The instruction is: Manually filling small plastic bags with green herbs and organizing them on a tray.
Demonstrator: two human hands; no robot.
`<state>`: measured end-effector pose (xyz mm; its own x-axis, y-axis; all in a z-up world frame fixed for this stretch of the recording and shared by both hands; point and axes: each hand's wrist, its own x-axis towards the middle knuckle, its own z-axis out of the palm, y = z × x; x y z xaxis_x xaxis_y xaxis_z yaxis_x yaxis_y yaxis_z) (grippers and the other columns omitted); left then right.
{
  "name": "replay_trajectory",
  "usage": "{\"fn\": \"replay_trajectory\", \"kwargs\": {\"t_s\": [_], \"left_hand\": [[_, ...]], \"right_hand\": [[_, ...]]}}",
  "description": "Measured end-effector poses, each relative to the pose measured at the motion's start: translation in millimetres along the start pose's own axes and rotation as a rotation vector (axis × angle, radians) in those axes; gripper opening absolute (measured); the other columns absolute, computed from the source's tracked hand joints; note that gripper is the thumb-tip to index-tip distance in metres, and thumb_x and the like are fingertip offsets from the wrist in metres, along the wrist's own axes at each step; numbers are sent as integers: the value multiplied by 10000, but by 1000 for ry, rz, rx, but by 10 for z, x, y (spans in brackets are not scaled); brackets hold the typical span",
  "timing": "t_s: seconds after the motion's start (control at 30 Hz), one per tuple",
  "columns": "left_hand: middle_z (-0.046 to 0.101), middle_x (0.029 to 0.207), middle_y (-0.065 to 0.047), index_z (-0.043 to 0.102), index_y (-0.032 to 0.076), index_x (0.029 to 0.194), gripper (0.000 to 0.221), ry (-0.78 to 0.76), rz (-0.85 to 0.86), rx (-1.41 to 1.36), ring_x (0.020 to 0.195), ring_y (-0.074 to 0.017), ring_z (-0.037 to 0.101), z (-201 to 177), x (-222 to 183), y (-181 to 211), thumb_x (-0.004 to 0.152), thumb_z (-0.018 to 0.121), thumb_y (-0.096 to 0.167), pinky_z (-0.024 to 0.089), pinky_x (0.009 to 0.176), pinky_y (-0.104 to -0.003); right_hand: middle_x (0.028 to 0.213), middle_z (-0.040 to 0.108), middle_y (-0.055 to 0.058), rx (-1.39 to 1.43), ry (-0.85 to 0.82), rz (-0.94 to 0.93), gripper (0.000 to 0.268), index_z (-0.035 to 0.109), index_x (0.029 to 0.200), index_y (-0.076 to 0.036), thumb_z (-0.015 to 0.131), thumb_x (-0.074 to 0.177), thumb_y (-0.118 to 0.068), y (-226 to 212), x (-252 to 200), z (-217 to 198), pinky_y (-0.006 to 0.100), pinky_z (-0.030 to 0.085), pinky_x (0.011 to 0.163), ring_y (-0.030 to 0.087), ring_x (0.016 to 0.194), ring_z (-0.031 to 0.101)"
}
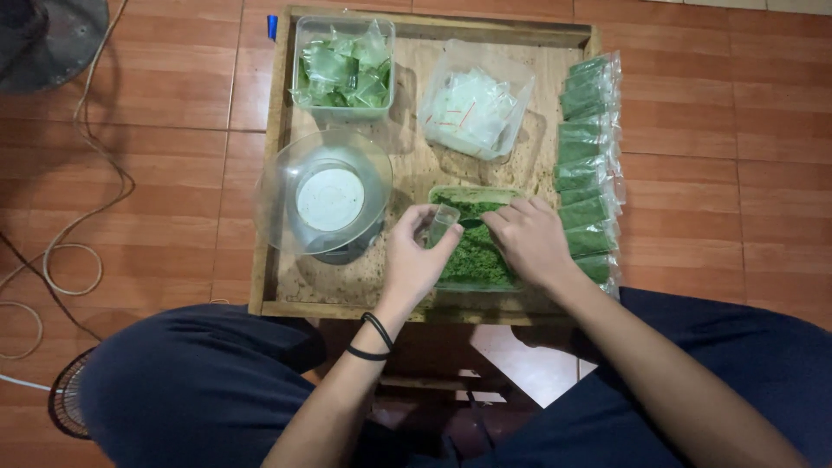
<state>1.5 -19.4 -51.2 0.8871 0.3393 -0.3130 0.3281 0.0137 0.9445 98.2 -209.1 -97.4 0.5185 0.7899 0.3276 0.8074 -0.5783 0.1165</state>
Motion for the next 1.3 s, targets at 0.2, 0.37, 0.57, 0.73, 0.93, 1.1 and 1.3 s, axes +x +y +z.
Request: {"fn": "replay_trajectory", "kwargs": {"t_s": [0.2, 0.37, 0.57, 0.73, 0.93, 1.1, 1.3], "left_hand": [[722, 1195, -212, 678, 23, 1193, 470, 46, -50, 57, 1239, -371, 638, -5, 23, -101, 803, 818, 247, 517, 1018, -462], [725, 1155, -230, 680, 5, 1171, 465, 52, -12, 54, 1202, -374, 657, 72, -4, -176, 786, 825, 221, 525, 1006, -464], [749, 1100, -187, 691, 26, 1161, 449, 63, 48, 40, 1144, -313, 690, 93, -14, -163, 777, 828, 214, 542, 963, -414], [752, 1105, -173, 691, 45, 1183, 474, 40, 60, 97, 1145, -307, 695, 102, -34, -129, 776, 832, 243, 543, 965, -412], [740, 1160, -164, 672, 52, 1239, 516, -10, -4, 148, 1206, -307, 672, 98, -116, -32, 798, 825, 273, 529, 1004, -422], [750, 1089, -200, 689, 22, 1190, 481, 4, 60, 197, 1152, -374, 688, 104, -138, -9, 798, 814, 271, 540, 961, -459], [762, 1092, -167, 709, 71, 1177, 514, -16, 15, 268, 1164, -343, 690, 120, -149, -115, 756, 834, 339, 547, 970, -442]], "right_hand": [[719, 689, -40, 82, -50, -31, 124, 709, 906, -250, 593, 900, -205, -223, -15, 221, 313, 486, 667, 170, 753, 657], [769, 671, -41, 137, -124, -36, 123, 661, 915, -235, 544, 942, -206, -215, -149, 200, 313, 453, 730, 171, 827, 631], [753, 697, 17, -36, -174, 41, 137, 718, 854, -200, 590, 891, -168, 87, -122, 47, 372, 494, 728, 238, 794, 663], [706, 666, 46, -187, -198, 125, 77, 685, 786, -156, 624, 832, -145, 75, -223, 88, 394, 480, 730, 261, 761, 659], [636, 648, 40, -63, -367, 236, 163, 720, 743, -108, 606, 856, -84, -16, -277, 310, 371, 493, 654, 238, 683, 654], [681, 664, 112, 134, -560, 383, 159, 742, 813, -65, 617, 882, -134, 94, -198, 335, 443, 584, 702, 313, 729, 696], [755, 704, 136, 184, -644, 456, 220, 747, 864, -94, 628, 914, -271, 141, -180, 318, 500, 586, 747, 361, 817, 724]]}}
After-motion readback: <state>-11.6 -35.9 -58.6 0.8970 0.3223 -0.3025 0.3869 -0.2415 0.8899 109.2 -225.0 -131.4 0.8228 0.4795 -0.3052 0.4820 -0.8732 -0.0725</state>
